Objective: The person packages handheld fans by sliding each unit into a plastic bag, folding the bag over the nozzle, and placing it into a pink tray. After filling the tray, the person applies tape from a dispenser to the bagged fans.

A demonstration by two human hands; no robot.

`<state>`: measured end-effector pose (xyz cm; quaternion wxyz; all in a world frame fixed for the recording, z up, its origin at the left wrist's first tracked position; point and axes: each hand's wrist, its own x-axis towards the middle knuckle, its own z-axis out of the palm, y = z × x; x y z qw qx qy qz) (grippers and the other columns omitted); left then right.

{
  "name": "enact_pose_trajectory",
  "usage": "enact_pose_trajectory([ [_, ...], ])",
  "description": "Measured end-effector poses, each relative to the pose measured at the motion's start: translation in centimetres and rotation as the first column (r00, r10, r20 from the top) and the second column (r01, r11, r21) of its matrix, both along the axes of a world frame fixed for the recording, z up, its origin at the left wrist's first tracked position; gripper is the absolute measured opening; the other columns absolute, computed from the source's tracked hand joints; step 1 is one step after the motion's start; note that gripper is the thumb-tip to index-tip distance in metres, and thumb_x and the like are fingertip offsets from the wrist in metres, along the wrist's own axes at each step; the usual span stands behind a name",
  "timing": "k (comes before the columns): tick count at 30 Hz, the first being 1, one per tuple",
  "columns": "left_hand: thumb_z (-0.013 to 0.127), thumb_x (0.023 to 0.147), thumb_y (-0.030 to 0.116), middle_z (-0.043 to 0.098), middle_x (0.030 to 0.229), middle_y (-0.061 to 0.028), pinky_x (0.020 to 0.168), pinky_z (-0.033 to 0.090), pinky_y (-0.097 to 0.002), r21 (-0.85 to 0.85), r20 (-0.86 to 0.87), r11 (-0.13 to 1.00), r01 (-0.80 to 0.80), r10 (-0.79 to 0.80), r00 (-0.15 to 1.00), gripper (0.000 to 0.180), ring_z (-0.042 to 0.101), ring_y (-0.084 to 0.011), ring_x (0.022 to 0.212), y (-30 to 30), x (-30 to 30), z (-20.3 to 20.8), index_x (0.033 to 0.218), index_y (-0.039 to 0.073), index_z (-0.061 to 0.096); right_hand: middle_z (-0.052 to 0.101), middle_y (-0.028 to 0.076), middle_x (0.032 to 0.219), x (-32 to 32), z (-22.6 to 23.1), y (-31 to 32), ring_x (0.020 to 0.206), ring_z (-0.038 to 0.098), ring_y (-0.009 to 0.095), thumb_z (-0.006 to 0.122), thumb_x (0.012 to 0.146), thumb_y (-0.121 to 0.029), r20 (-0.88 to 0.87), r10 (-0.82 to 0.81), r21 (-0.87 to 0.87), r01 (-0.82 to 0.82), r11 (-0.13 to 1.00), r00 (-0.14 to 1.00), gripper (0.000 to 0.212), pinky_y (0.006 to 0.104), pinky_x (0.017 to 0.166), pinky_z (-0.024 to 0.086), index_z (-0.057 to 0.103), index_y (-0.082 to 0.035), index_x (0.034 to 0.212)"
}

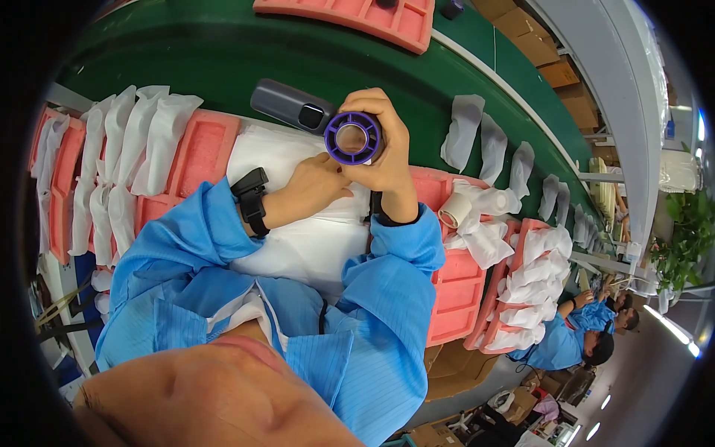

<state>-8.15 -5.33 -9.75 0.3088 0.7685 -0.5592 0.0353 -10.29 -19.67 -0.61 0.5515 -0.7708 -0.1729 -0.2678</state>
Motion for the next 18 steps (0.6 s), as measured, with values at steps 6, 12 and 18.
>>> enact_pose_trajectory([
  [6, 0.073, 0.075, 0.027, 0.058, 0.075, -0.0064, 0.06, 0.046, -0.034, -0.025, -0.308, 0.998, 0.051, -0.056, 0.95, 0.022, 0.058, -0.0235, 0.071, 1.2, 1.9, 0.6, 0.08, 0.008, 0.063, 0.056, 0.012, 0.107, -1.6, 1.7, -1.4, 0.094, 0.057, 0.019, 0.074, 0.055, -0.005, -0.048, -0.261, 0.02, 0.263, 0.965, 0.964, 0.059, 0.0305, 0.084, 0.047, 0.053, 0.0, 0.109],
  [12, 0.073, 0.08, 0.018, 0.059, 0.073, -0.0033, 0.052, 0.039, -0.0295, -0.236, -0.721, 0.967, 0.093, -0.239, 0.65, 0.016, 0.05, -0.0136, 0.058, 2.3, 5.4, 3.8, 0.082, 0.005, 0.064, 0.057, 0.014, 0.102, -6.5, 4.2, -7.3, 0.091, 0.057, 0.021, 0.087, 0.052, -0.024, 0.001, -0.323, 0.138, 0.32, 0.937, 0.946, 0.074, 0.0309, 0.08, 0.048, 0.053, 0.003, 0.112],
  [18, 0.072, 0.083, 0.017, 0.058, 0.072, -0.0001, 0.052, 0.039, -0.0252, -0.235, -0.775, 0.971, 0.041, -0.213, 0.595, 0.016, 0.048, -0.0074, 0.059, 3.4, 6.4, 6.0, 0.084, 0.003, 0.063, 0.056, 0.016, 0.102, -6.6, 3.9, -6.8, 0.088, 0.055, 0.023, 0.086, 0.053, -0.029, 0.014, 0.023, 0.118, -0.025, 0.993, 1.0, 0.071, 0.0305, 0.079, 0.044, 0.055, 0.005, 0.108],
])
